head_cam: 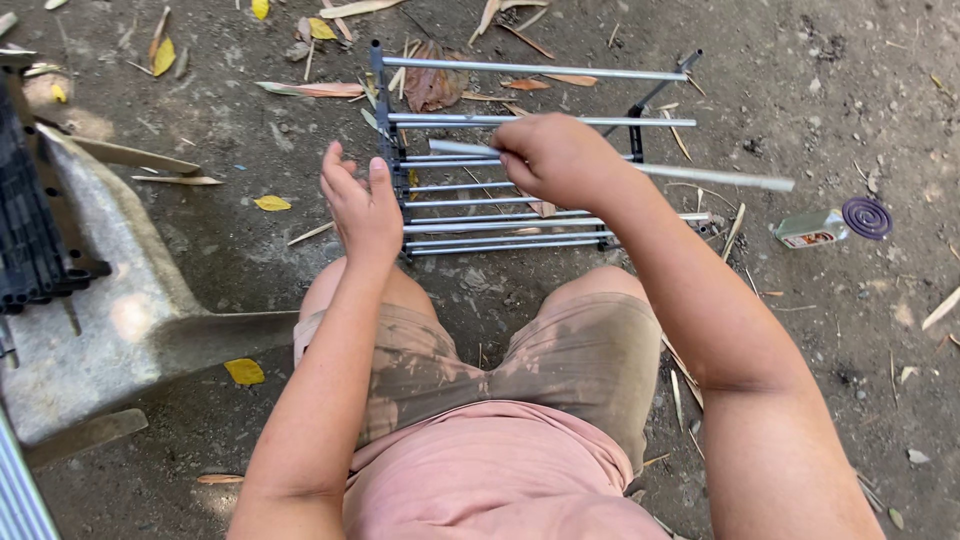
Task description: The person sits on the ground and takes apart a folding metal drying rack, pulling the black plastic end frames off the silver tubes and detaching bars one at a time, then fits the tubes back into the plastic frames to rebuild the rack.
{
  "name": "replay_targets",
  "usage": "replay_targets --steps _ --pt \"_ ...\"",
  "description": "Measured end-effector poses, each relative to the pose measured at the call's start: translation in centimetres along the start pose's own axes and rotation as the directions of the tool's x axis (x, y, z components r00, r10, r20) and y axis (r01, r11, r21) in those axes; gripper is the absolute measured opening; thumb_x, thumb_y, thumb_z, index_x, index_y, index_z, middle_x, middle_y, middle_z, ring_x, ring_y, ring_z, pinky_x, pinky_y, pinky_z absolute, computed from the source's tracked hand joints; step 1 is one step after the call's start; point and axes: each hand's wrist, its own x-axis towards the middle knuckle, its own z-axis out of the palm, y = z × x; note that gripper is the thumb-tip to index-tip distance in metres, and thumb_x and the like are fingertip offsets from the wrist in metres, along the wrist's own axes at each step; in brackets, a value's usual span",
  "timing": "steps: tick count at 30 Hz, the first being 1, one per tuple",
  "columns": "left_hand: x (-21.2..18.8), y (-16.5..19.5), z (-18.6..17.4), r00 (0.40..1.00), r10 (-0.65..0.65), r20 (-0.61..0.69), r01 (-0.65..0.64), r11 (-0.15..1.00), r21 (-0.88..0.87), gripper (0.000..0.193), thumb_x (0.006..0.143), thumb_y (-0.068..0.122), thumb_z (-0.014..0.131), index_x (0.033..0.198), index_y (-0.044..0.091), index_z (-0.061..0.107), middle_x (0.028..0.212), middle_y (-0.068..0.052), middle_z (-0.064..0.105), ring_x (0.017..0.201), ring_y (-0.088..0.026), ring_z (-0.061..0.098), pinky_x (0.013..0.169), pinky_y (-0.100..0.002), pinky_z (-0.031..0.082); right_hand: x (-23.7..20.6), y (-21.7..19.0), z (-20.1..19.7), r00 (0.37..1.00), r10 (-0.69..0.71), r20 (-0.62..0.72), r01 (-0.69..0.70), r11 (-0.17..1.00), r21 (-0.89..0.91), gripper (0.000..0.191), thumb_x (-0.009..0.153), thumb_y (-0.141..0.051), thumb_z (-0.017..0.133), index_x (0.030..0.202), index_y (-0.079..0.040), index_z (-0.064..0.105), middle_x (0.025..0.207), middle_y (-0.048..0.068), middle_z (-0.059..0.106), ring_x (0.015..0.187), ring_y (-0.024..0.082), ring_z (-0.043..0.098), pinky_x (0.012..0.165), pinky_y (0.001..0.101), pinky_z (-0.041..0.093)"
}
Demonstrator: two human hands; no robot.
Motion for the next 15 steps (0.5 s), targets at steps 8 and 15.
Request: replay_targets --steps 8,15 --pt "-5.1 6.4 -1.5 0.880 0.242 0.410 0.228 0.542 -0.809 0.047 0.111 0.039 0.053 0.140 0.003 0.043 0.120 -0.008 0.059 0.112 -0.017 0.054 0.106 -0.033 0.044 6.4 -8.1 -4.8 0.981 0.103 -0.165 0.043 0.713 0.700 0.015 0.112 -0.012 0.055 0.119 -0.002 0.063 0.089 0.005 0.067 0.069 0.013 0.066 0.061 0.0273 0.055" --pt "-8.0 6.8 -6.3 0.846 -0.014 0.533 0.438 0.589 -0.679 0.027 0.112 0.029 0.048 0.123 0.005 0.053 0.074 0.003 0.047 0.061 -0.005 0.041 0.054 -0.021 0.034 12.4 -10.2 -1.3 0.929 0.310 -0.201 0.111 0.284 0.952 0.015 0.114 -0.016 0.056 0.114 -0.001 0.058 0.096 0.008 0.070 0.070 0.016 0.071 0.060 0.0308 0.057"
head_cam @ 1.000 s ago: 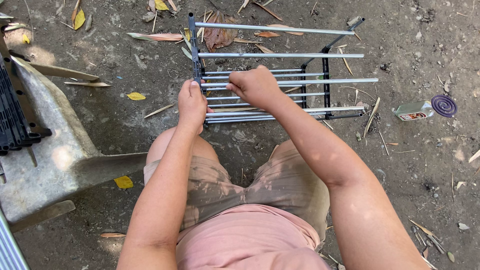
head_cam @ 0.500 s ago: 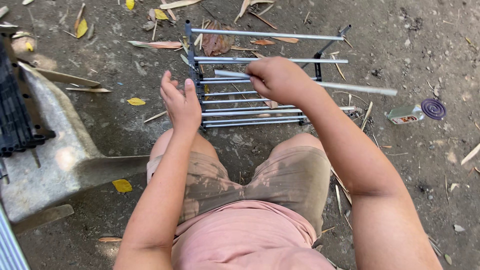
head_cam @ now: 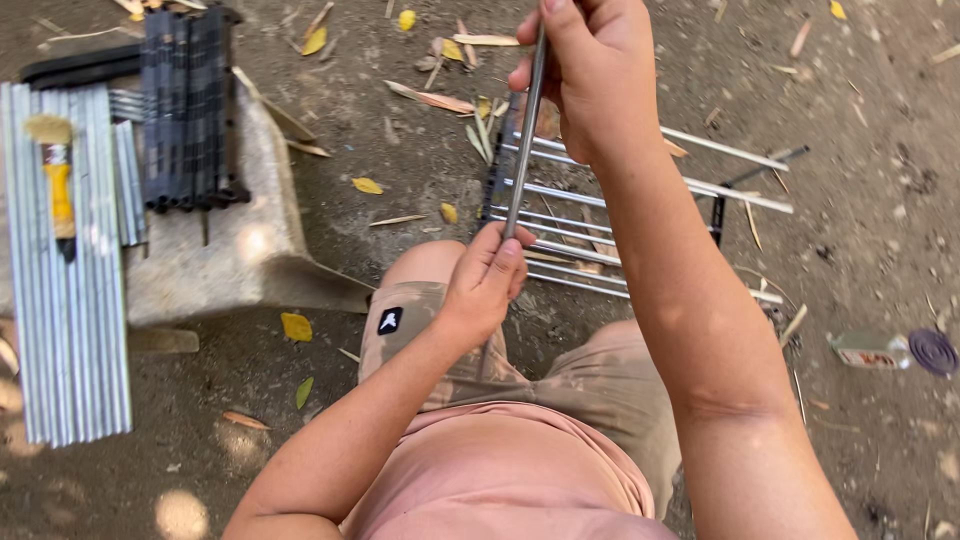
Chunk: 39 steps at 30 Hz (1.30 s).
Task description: The person sits on the ground and takes apart a folding metal drying rack, pulling the black plastic end frames off the silver tubes and detaching bars one at a time, then fits the tubes back into the plastic frames to rebuild the rack.
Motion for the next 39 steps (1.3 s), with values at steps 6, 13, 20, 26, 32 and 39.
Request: replay_targets --steps 6,13,20,26,32,39 --pt "-2.0 4.9 -6.7 0.945 0.144 -0.293 -0.038 0.939 0.342 0.020 0.110 0.024 0.049 0.119 0.006 0.053 0.072 0.005 0.048 0.062 -0.004 0.042 0.054 -0.023 0.034 -2.7 6.5 6.7 0.963 0.182 0.201 -0.133 0.963 -0.233 0.024 0.103 -0.011 0.058 0.127 -0.007 0.055 0.095 0.003 0.071 0.079 0.011 0.073 0.068 0.0284 0.063" --pt "-7.8 10.7 -15.3 0.766 0.433 -0.476 0.160 0.589 0.792 0.018 0.102 0.019 0.062 0.103 0.001 0.063 0.081 -0.011 0.065 0.072 -0.023 0.063 0.067 -0.038 0.051 -6.8 13.2 14.6 0.773 0.271 0.574 -0.116 0.949 -0.292 0.033 0.097 -0.008 0.070 0.127 0.000 0.058 0.101 0.001 0.065 0.091 0.007 0.062 0.083 0.0244 0.055" --pt "-14.1 14.6 -26.2 0.577 0.560 -0.595 0.681 0.071 0.728 0.025 0.095 0.026 0.072 0.105 0.003 0.072 0.095 -0.019 0.069 0.087 -0.039 0.067 0.071 -0.053 0.052 -7.6 14.5 17.7 0.580 0.523 0.624 -0.175 0.829 -0.532 0.034 0.093 -0.017 0.070 0.124 -0.003 0.063 0.093 -0.002 0.064 0.083 0.006 0.058 0.071 0.0269 0.053" --pt "-12.7 14.6 -31.8 0.540 0.415 -0.732 0.825 -0.089 0.558 0.028 0.093 0.031 0.073 0.103 0.005 0.074 0.098 -0.017 0.070 0.090 -0.039 0.070 0.073 -0.051 0.056 -7.8 15.4 18.7 0.523 0.482 0.703 -0.076 0.848 -0.525 0.033 0.096 -0.019 0.071 0.124 -0.002 0.064 0.094 0.000 0.065 0.086 0.007 0.058 0.080 0.0257 0.053" --pt "-11.0 14.2 -32.5 0.499 0.377 -0.780 0.858 -0.085 0.507 0.028 0.091 0.029 0.076 0.107 0.005 0.072 0.099 -0.017 0.071 0.090 -0.038 0.072 0.071 -0.050 0.058 -7.2 15.3 17.9 0.505 0.537 0.676 -0.103 0.815 -0.570 0.035 0.096 -0.020 0.069 0.126 -0.003 0.063 0.095 -0.001 0.065 0.088 0.007 0.059 0.082 0.0258 0.052" --pt "-10.4 14.0 -33.4 0.509 0.433 -0.744 0.849 -0.111 0.516 0.031 0.087 0.028 0.081 0.106 0.006 0.070 0.100 -0.016 0.071 0.090 -0.037 0.071 0.070 -0.049 0.057 -7.0 15.8 17.1 0.508 0.526 0.682 -0.121 0.828 -0.548 0.035 0.098 -0.019 0.070 0.127 -0.002 0.063 0.093 0.000 0.062 0.087 0.008 0.057 0.081 0.0269 0.052"
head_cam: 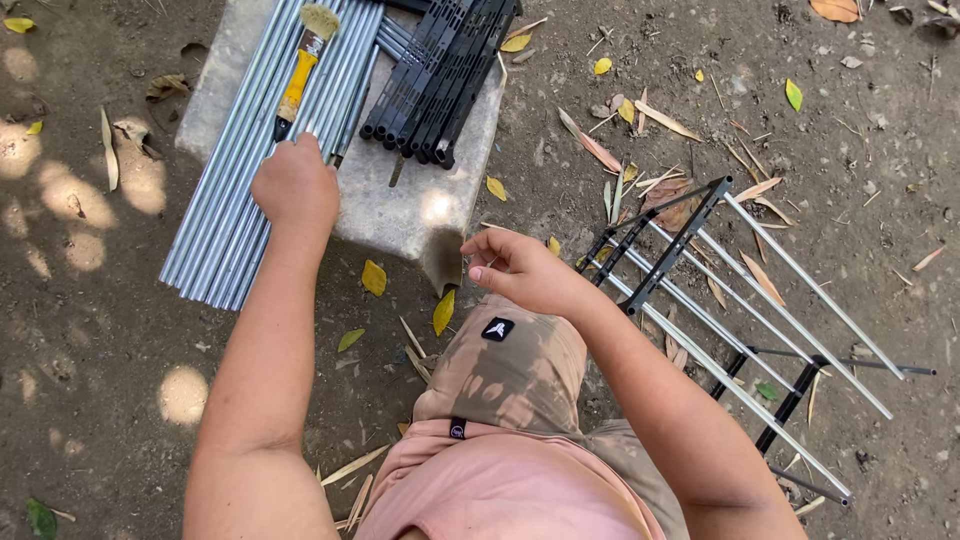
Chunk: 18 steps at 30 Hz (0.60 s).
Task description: The person sits on the ground and takes apart a folding metal drying rack, pulling the black plastic end frames off the silver tubes and detaching bars one at a time, then fits the tubes back into the plastic frames to rebuild the rack.
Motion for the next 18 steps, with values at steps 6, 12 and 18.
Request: replay_targets --steps 6,12,18 --pt "-0.9 1.0 -1.7 0.965 0.114 -0.238 -0.142 0.984 -0.103 0.031 0.084 0.030 0.085 0.099 0.009 0.069 0.095 -0.012 0.069 0.082 -0.034 0.068 0.067 -0.048 0.054 -1.2 0.2 -0.5 0.999 -0.024 -0.041 0.027 0.998 0.061 0.034 0.097 -0.018 0.069 0.127 -0.002 0.063 0.099 0.000 0.067 0.092 0.007 0.061 0.084 0.0267 0.054" --pt "-5.8 11.1 -5.0 0.845 0.402 -0.354 -0.522 0.474 -0.709 0.020 0.094 0.013 0.080 0.103 0.001 0.066 0.083 -0.009 0.060 0.068 -0.021 0.059 0.062 -0.036 0.049 -7.7 1.8 -3.5 0.951 -0.016 -0.309 0.013 1.000 -0.012 0.028 0.097 -0.014 0.069 0.122 -0.003 0.064 0.096 0.001 0.071 0.088 0.008 0.064 0.078 0.0269 0.054" --pt "-13.5 24.4 -1.4 0.722 0.681 -0.118 -0.304 0.159 -0.939 0.016 0.092 0.014 0.075 0.099 0.002 0.067 0.079 -0.004 0.063 0.066 -0.013 0.059 0.061 -0.029 0.050 -18.9 5.4 -7.6 0.710 -0.038 -0.703 -0.129 0.975 -0.183 0.018 0.094 -0.011 0.072 0.110 -0.003 0.067 0.093 0.006 0.072 0.086 0.014 0.069 0.078 0.0302 0.057"
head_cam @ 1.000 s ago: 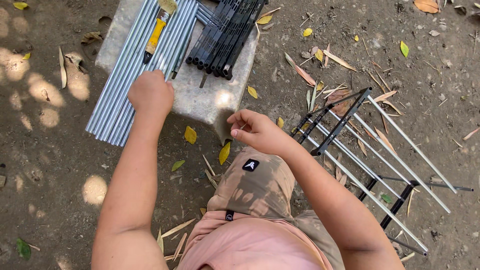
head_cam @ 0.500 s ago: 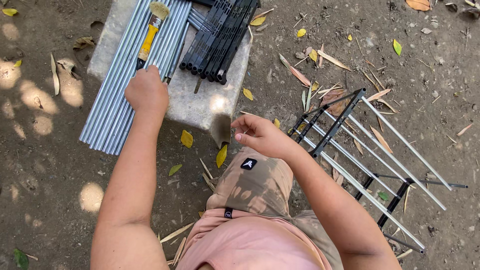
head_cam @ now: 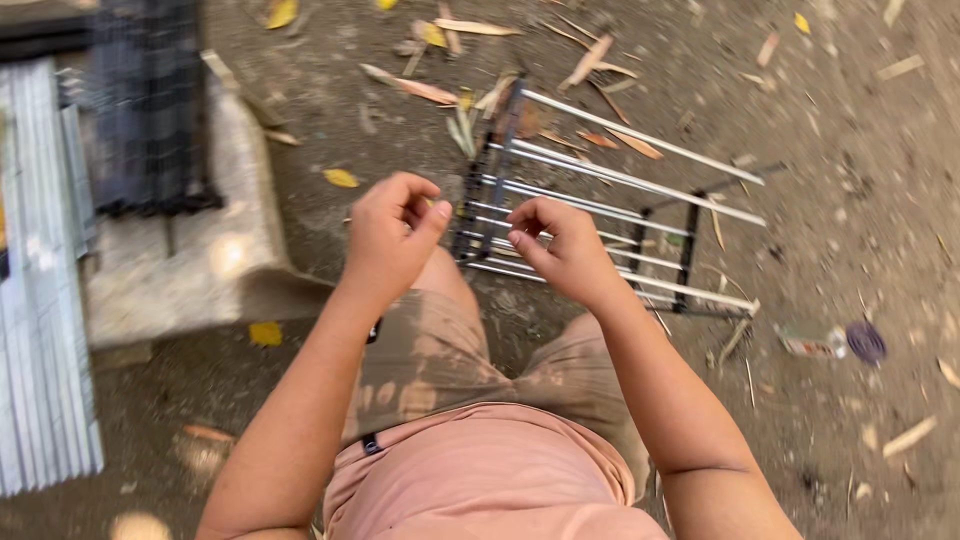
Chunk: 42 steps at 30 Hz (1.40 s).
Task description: The person sits on the ground and takes apart a folding metal drying rack, pulling the black plastic end frames off the silver tubes and detaching bars one at a time, then fits the tubes back into the plastic frames to rebuild the rack.
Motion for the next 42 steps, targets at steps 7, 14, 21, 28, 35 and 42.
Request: replay_targets --steps 7,14,21,28,35,42 --pt "0.0 -7.6 12.7 1.000 -0.001 -0.031 0.004 0.993 0.117 0.030 0.100 0.020 0.068 0.120 -0.001 0.059 0.090 -0.010 0.064 0.079 -0.017 0.062 0.068 -0.033 0.051 -4.4 5.3 -3.4 0.986 -0.104 -0.132 0.023 0.861 -0.507 0.028 0.080 -0.020 0.081 0.100 -0.007 0.066 0.097 0.012 0.068 0.094 0.036 0.065 0.079 0.0453 0.052" --pt "-1.2 -10.0 16.3 0.862 -0.472 0.184 0.504 0.837 -0.211 0.034 0.108 0.033 0.039 0.119 0.007 0.059 0.068 0.000 0.057 0.051 -0.010 0.053 0.048 -0.028 0.047 -5.0 9.5 0.6 0.971 -0.200 -0.134 0.088 0.814 -0.575 0.022 0.087 -0.024 0.077 0.102 -0.014 0.065 0.090 0.005 0.066 0.086 0.028 0.065 0.071 0.0441 0.045" --pt "-0.8 -10.5 15.7 0.871 -0.437 0.226 0.485 0.841 -0.242 0.039 0.113 0.036 0.037 0.116 0.006 0.063 0.067 0.002 0.053 0.053 -0.007 0.050 0.048 -0.026 0.042 -4.8 10.9 0.2 0.948 -0.306 -0.088 0.201 0.791 -0.578 0.016 0.092 -0.025 0.073 0.101 -0.015 0.065 0.080 0.000 0.064 0.073 0.025 0.066 0.060 0.0434 0.041" --pt "-0.6 -10.3 15.0 0.848 -0.473 0.239 0.529 0.777 -0.341 0.051 0.112 0.044 0.028 0.121 0.006 0.061 0.061 -0.001 0.052 0.045 -0.009 0.045 0.041 -0.025 0.036 -3.0 12.6 -2.1 0.978 0.030 0.207 0.051 0.925 -0.378 0.025 0.099 -0.032 0.067 0.090 -0.009 0.067 0.067 0.010 0.064 0.062 0.031 0.064 0.055 0.0459 0.048" --pt "-0.3 -9.9 14.3 0.835 -0.474 0.280 0.550 0.731 -0.403 0.067 0.109 0.056 0.019 0.125 0.004 0.059 0.064 -0.003 0.055 0.043 -0.009 0.042 0.041 -0.025 0.035 -3.4 13.5 -4.8 0.881 0.321 0.348 -0.308 0.947 -0.094 0.032 0.102 -0.034 0.059 0.094 -0.005 0.069 0.066 0.005 0.064 0.062 0.015 0.062 0.062 0.0347 0.052" --pt "-0.4 -9.1 14.4 0.950 -0.307 0.061 0.311 0.906 -0.288 0.061 0.109 0.052 0.027 0.140 0.002 0.044 0.104 -0.011 0.059 0.077 -0.015 0.062 0.073 -0.029 0.055 -3.5 10.1 -5.9 0.970 0.070 0.234 -0.049 0.994 -0.094 0.022 0.099 -0.024 0.062 0.106 -0.005 0.070 0.078 0.010 0.069 0.068 0.023 0.065 0.066 0.0375 0.051"
